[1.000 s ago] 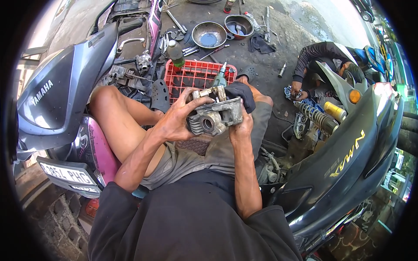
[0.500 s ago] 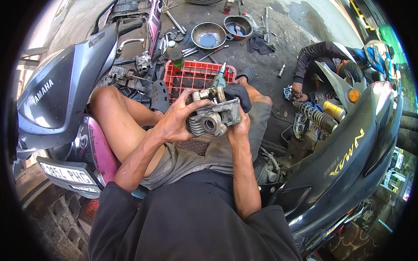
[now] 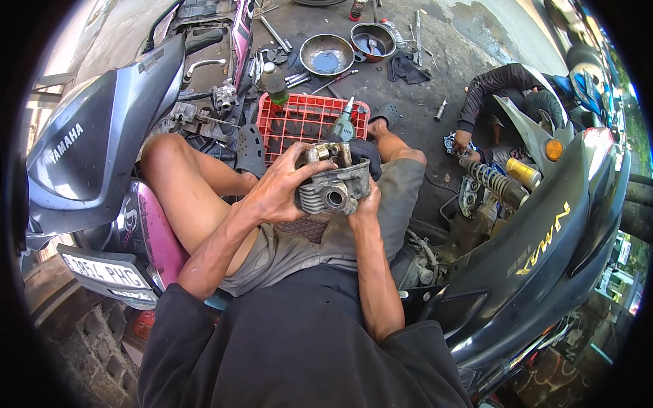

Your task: Repairing and cleaning a motorcycle cylinder head using a power drill and a brush.

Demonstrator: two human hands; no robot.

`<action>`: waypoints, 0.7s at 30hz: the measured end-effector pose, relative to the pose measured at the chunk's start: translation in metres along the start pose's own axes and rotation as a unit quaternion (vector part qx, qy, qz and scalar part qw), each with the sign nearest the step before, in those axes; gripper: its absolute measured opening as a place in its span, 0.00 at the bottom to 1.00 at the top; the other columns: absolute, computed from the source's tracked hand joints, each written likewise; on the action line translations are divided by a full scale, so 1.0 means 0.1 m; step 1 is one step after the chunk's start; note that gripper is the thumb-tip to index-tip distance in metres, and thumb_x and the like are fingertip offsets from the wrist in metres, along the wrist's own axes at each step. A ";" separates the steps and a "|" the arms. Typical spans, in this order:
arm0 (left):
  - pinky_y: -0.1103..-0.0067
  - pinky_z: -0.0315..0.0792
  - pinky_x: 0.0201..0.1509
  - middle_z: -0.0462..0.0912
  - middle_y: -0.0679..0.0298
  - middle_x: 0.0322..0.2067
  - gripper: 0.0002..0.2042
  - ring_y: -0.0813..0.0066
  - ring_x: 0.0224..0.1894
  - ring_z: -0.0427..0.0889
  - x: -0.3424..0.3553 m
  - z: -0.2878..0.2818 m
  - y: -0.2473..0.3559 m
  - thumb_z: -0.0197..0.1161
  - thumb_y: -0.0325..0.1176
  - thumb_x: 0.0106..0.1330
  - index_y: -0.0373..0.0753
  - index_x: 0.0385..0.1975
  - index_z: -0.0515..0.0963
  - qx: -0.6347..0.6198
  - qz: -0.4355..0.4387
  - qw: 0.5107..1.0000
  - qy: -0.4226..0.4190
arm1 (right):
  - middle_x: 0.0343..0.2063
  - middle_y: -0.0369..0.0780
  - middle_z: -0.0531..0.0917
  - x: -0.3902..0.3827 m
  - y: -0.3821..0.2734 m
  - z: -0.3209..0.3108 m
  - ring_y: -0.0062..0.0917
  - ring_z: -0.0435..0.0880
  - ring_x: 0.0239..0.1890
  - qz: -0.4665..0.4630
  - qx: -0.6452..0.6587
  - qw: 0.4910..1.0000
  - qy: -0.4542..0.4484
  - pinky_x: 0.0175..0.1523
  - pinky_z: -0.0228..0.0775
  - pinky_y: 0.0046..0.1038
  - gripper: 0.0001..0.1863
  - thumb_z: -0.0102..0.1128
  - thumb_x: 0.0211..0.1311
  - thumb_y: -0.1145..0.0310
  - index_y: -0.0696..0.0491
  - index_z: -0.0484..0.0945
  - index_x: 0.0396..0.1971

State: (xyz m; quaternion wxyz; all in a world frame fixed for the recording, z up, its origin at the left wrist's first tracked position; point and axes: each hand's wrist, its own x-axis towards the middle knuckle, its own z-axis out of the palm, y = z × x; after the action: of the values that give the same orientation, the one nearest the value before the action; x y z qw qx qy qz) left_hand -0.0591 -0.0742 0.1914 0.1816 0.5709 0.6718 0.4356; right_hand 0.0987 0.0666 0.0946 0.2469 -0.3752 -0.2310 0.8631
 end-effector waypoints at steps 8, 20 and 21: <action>0.60 0.68 0.58 0.66 0.45 0.52 0.39 0.44 0.54 0.71 0.04 -0.03 0.01 0.75 0.30 0.37 0.47 0.58 0.72 -0.050 0.012 0.998 0.021 | 0.45 0.44 0.82 -0.12 -0.30 0.30 0.31 0.83 0.46 -0.027 -0.013 0.999 -0.018 0.52 0.77 0.33 0.19 0.43 0.74 0.62 0.60 0.72 0.53; 0.58 0.64 0.64 0.63 0.40 0.57 0.39 0.39 0.61 0.65 -0.03 0.08 -0.09 0.73 0.27 0.33 0.44 0.56 0.73 0.112 -0.067 0.991 0.017 | 0.42 0.37 0.80 0.05 -0.54 0.25 0.22 0.79 0.44 -0.231 -0.309 0.913 0.131 0.50 0.72 0.26 0.15 0.54 0.71 0.62 0.59 0.75 0.48; 0.58 0.65 0.62 0.64 0.40 0.55 0.38 0.39 0.59 0.66 -0.05 0.12 -0.14 0.71 0.26 0.32 0.42 0.55 0.74 0.134 -0.091 0.986 0.032 | 0.42 0.37 0.79 0.09 -0.58 0.15 0.22 0.79 0.44 -0.282 -0.346 0.887 0.116 0.51 0.71 0.26 0.15 0.57 0.69 0.63 0.58 0.75 0.47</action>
State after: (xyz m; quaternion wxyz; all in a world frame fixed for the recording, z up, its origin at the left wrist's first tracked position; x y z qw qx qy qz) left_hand -0.0569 -0.0737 0.1721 0.1205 0.5122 0.7787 0.3417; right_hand 0.0971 0.1136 0.1329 0.3590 -0.4539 -0.5807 0.5726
